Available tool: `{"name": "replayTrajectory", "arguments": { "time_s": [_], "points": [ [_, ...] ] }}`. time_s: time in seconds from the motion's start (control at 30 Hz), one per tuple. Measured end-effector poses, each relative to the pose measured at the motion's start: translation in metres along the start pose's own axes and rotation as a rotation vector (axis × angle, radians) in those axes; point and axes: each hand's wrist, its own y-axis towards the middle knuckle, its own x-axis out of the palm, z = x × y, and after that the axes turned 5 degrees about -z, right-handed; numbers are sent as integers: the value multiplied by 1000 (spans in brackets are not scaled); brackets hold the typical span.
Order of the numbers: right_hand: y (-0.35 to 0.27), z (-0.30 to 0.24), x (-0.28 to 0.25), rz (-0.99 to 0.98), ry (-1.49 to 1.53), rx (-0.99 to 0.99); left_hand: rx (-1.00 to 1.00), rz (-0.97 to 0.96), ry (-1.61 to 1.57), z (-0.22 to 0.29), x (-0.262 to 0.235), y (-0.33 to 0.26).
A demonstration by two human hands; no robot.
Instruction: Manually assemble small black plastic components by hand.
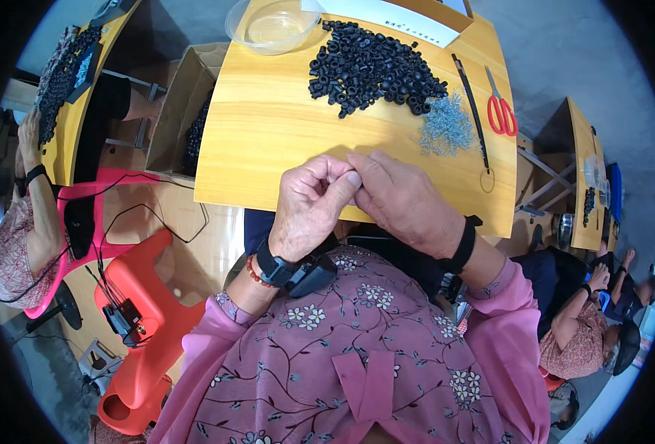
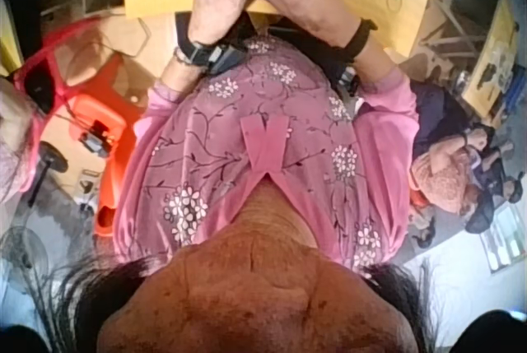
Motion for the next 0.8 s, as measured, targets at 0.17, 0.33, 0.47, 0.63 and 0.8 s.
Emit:
{"name": "replayTrajectory", "arguments": {
  "time_s": [0.17, 0.33, 0.47, 0.63, 0.8],
  "points": [
    [1, -1, -10, -82, -80, 32, 50, 63, 104, 2, 7, 6],
    [2, 4, -9, 13, -8, 40, 80, 141, 13, -3, 14, 12],
    [3, 13, -1, 83, 77, 89, 89, 173, -92, -3, 20, 18],
    [8, 16, -20, -33, 21, 13, -22, 59, -212, -3, 11, 19],
    [10, 22, -23, -4, -27, 49, -75, 13, -312, 5, 7, 22]
  ]
}}
